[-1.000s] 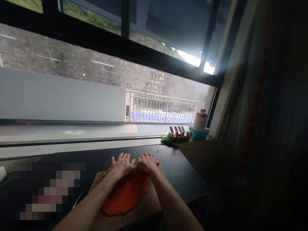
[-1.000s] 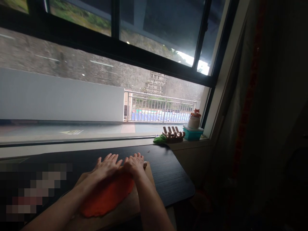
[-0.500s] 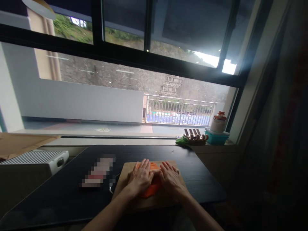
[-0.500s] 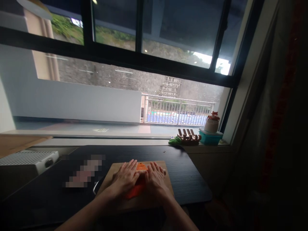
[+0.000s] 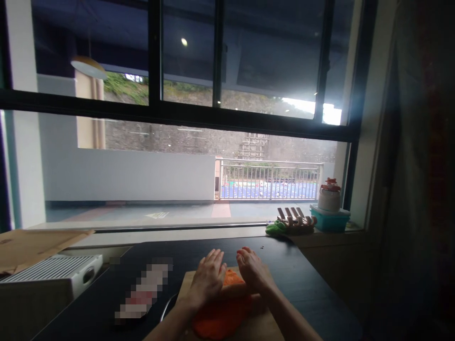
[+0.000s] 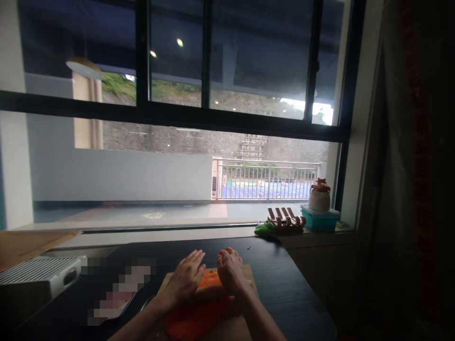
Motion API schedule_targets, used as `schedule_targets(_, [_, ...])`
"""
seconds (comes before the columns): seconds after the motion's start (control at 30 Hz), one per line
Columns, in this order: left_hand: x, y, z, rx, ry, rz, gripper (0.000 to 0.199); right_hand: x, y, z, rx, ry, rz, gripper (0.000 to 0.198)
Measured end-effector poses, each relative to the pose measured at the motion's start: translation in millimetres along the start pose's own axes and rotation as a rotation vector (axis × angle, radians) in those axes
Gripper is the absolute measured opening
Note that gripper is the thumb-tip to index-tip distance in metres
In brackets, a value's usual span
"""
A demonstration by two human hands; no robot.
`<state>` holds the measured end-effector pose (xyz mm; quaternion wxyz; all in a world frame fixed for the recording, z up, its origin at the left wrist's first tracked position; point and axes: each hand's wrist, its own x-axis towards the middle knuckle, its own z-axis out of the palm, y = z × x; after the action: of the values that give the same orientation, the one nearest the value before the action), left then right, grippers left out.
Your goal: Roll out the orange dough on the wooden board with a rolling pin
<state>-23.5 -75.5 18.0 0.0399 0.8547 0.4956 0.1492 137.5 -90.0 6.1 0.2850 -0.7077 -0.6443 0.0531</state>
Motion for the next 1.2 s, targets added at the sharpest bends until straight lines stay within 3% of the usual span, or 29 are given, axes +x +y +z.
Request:
schedule_targets(0.17, [23, 2, 22, 0.105, -0.067, -0.154, 0.057, 13, -1, 23, -0.136, -0.034, 0.130, 0.034])
schedule_targets(0.37, [8, 9, 19, 0.143, -0.199, -0.133, 0.059, 0, 2, 24, -0.169, -0.093, 0.137, 0.035])
schedule_targets(0.87, [-47, 22, 15, 0.144, -0.069, -0.026, 0.061, -68, -15, 4, -0.178, -0.085, 0.092, 0.047])
schedule_targets(1.0, [-41, 19, 18, 0.123, -0.082, -0.044, 0.060, -57, -13, 7, -0.172, -0.116, 0.115, 0.049])
schedule_targets(1.2, [-4, 9, 21, 0.086, -0.157, -0.118, 0.062, -12, -6, 16, -0.180, -0.126, 0.164, 0.050])
